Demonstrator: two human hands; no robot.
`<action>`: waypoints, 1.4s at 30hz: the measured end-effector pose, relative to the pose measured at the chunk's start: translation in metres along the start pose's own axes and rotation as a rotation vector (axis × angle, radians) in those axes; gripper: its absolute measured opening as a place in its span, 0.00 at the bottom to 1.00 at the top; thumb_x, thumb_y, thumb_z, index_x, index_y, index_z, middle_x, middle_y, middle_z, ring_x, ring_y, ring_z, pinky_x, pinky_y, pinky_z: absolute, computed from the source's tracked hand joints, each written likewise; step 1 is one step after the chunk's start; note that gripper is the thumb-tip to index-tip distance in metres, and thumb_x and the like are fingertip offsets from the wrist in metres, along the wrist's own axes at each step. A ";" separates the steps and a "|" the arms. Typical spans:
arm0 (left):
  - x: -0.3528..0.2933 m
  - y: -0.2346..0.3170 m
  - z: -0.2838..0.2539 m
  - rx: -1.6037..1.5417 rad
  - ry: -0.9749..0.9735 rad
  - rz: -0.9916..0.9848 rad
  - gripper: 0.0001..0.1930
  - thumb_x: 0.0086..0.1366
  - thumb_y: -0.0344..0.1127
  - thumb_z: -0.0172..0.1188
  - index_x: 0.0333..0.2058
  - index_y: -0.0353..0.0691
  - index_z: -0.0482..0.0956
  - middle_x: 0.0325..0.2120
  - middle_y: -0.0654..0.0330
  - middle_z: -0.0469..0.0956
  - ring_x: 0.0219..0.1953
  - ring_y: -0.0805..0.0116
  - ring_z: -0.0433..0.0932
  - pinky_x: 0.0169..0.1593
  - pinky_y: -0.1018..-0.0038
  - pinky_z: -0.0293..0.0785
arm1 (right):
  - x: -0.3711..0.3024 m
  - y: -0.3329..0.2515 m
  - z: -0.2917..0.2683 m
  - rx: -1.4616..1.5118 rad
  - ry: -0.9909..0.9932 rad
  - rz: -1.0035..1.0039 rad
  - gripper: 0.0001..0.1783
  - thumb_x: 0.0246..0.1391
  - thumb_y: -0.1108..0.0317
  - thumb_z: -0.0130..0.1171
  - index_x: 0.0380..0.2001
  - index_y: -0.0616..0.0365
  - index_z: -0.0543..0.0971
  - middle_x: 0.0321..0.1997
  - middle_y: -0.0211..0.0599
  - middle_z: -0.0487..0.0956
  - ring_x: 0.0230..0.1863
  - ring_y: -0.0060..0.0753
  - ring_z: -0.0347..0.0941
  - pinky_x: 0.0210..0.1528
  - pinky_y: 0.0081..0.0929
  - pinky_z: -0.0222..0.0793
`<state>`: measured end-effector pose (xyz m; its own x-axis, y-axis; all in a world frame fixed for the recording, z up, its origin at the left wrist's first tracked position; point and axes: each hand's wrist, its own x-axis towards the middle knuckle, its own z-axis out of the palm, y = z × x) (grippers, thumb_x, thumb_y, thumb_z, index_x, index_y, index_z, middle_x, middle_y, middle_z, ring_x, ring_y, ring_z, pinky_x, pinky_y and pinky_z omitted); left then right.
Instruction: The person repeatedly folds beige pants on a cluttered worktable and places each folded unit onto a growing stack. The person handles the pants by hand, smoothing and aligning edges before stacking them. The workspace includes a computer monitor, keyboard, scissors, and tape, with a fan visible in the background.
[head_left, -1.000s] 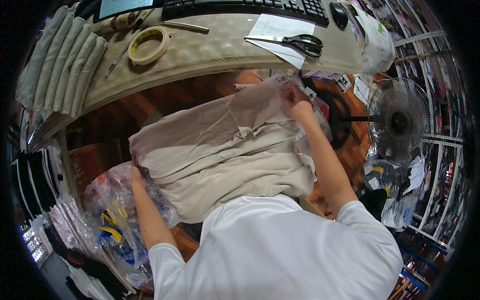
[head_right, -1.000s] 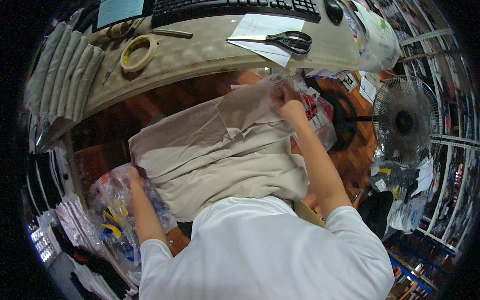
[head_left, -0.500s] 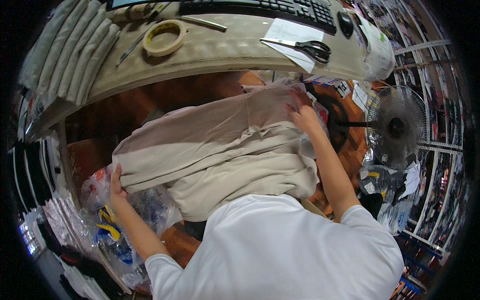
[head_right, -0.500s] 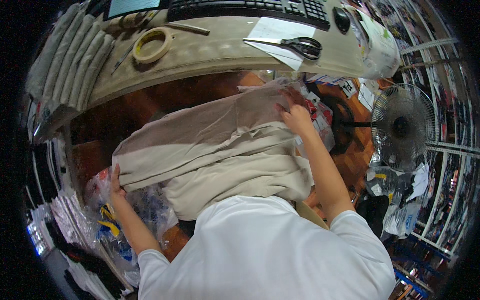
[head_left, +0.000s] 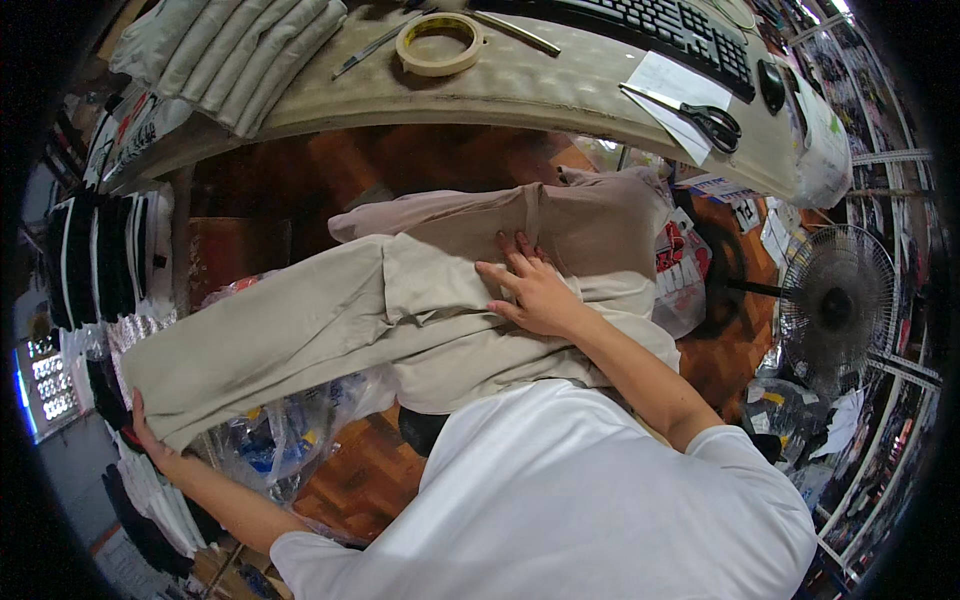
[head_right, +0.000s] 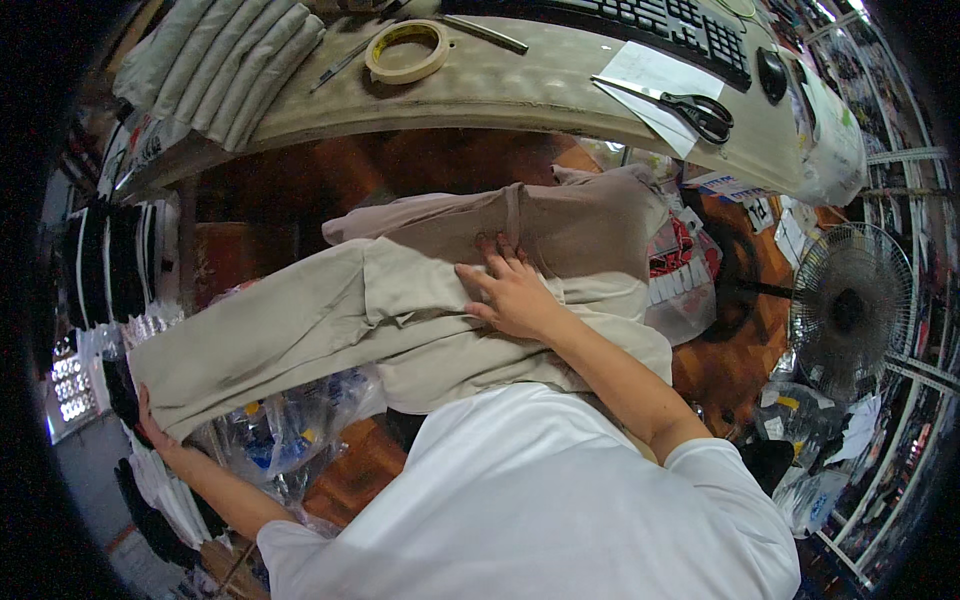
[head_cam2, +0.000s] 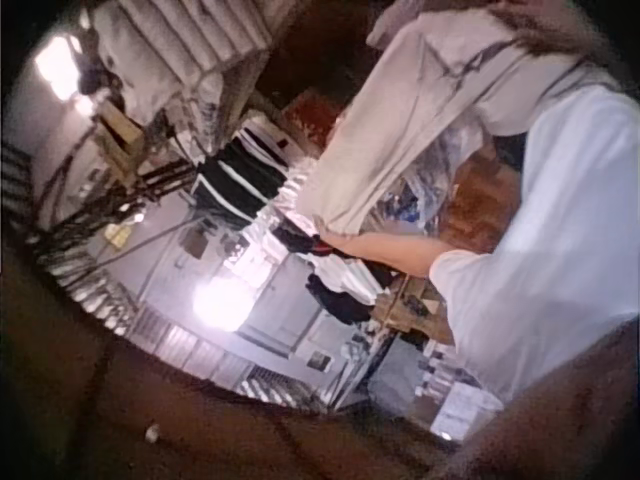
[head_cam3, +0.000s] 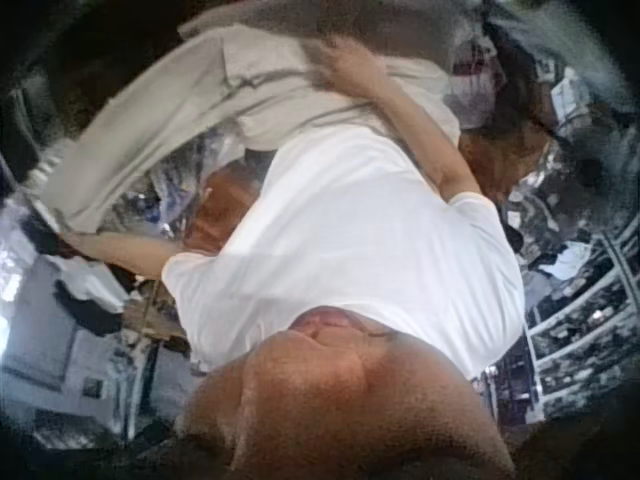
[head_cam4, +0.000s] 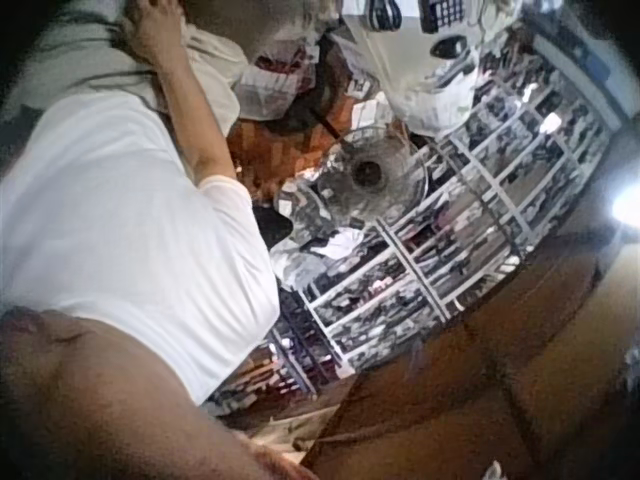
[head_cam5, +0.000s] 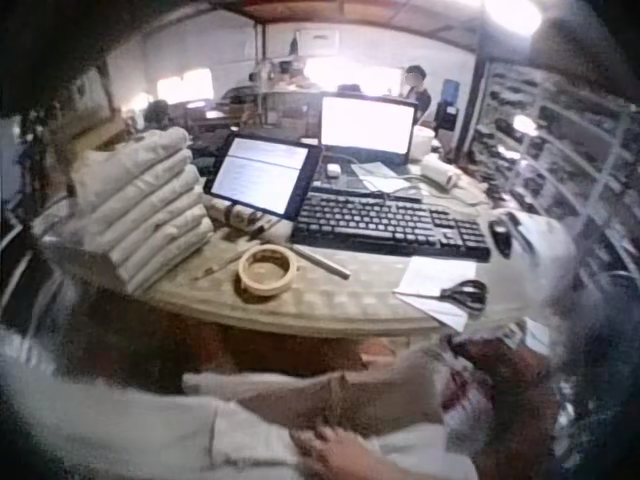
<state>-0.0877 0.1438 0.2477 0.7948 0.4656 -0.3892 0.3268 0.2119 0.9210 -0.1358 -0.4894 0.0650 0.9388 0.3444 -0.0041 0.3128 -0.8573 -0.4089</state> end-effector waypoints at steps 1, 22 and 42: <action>-0.011 0.005 0.011 -0.032 0.002 0.023 0.28 0.60 0.46 0.55 0.54 0.32 0.66 0.50 0.50 0.72 0.48 0.54 0.73 0.52 0.62 0.68 | 0.004 -0.002 0.000 0.080 -0.006 0.024 0.30 0.56 0.47 0.52 0.59 0.46 0.66 0.63 0.57 0.59 0.59 0.60 0.61 0.62 0.47 0.54; -0.037 -0.271 0.269 0.534 -0.372 0.150 0.23 0.67 0.46 0.50 0.51 0.32 0.68 0.47 0.49 0.72 0.50 0.59 0.69 0.54 0.68 0.63 | -0.003 0.075 -0.003 0.972 0.124 0.663 0.31 0.56 0.66 0.54 0.61 0.63 0.59 0.54 0.49 0.71 0.53 0.39 0.67 0.56 0.27 0.58; -0.106 -0.119 0.188 1.023 -0.014 0.484 0.15 0.67 0.40 0.49 0.36 0.29 0.71 0.26 0.50 0.73 0.28 0.62 0.70 0.35 0.68 0.67 | 0.090 -0.131 0.041 0.317 0.016 -0.343 0.35 0.59 0.46 0.44 0.61 0.58 0.60 0.67 0.51 0.56 0.68 0.55 0.47 0.66 0.52 0.42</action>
<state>-0.1144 -0.0923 0.1821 0.9549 0.2970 0.0061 0.2432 -0.7933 0.5581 -0.0983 -0.3301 0.0811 0.7916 0.5798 0.1929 0.5483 -0.5346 -0.6431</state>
